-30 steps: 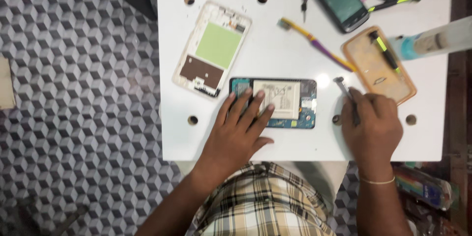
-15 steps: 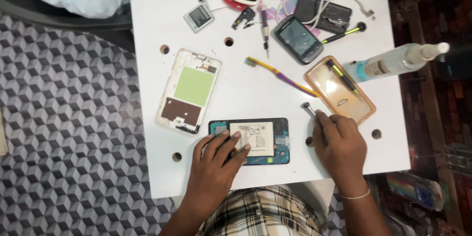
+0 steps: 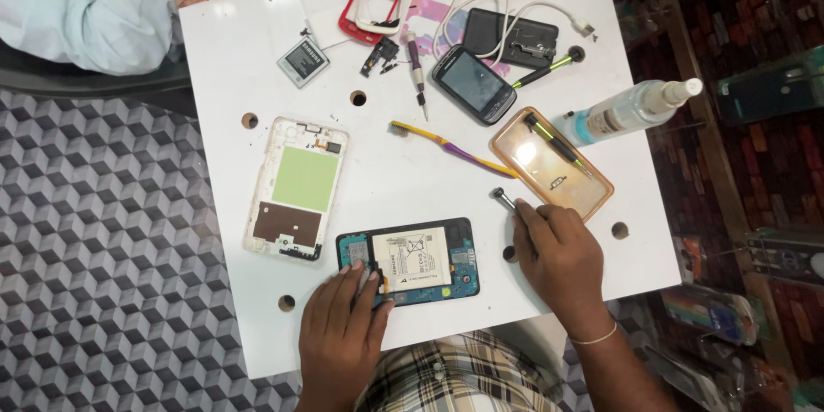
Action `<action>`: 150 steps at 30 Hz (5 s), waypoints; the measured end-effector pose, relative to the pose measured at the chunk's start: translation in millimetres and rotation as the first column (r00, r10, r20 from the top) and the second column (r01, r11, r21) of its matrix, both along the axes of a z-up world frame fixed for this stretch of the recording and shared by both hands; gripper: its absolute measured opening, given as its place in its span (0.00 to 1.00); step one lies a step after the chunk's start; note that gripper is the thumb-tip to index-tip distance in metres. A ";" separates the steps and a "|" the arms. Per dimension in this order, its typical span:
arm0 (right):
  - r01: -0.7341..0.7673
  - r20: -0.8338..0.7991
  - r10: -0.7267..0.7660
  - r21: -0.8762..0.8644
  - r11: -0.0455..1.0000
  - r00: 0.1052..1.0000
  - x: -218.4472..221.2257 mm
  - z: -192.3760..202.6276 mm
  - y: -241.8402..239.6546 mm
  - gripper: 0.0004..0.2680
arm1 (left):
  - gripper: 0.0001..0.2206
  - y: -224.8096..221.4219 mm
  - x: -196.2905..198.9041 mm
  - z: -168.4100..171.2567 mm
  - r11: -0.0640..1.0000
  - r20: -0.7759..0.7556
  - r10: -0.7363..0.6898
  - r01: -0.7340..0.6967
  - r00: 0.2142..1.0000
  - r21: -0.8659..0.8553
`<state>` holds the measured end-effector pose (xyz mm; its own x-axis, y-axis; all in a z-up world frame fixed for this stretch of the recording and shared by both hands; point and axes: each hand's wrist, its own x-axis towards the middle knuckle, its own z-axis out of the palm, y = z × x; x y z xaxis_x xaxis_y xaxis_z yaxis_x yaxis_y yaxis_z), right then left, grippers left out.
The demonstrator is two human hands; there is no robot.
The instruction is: The person uses a screwdriver to remove screws from a small black mobile phone, removes the back cover, and sets it aside. They then pick up a white tablet, remove its back cover, and begin unscrewing internal components.
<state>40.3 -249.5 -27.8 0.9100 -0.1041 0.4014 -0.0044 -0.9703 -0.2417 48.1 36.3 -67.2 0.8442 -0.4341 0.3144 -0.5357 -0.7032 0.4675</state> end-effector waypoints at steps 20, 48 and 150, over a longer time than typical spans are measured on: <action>-0.131 0.092 0.134 -0.041 0.991 0.987 -8.7 -2.6 -2.0 0.07 | 0.16 -4.4 63.2 24.1 0.941 -0.081 -0.336 0.332 0.938 -0.061; -0.027 -0.037 0.025 -0.060 0.998 0.999 -7.0 -8.5 1.1 0.06 | 0.24 -56.5 13.6 39.9 0.950 -0.110 -0.310 0.313 0.944 0.012; -0.340 0.353 -0.054 0.926 0.162 0.934 -36.4 -7.5 34.1 0.15 | 0.21 34.9 -17.8 -2.5 1.000 0.022 0.013 -0.013 1.000 0.012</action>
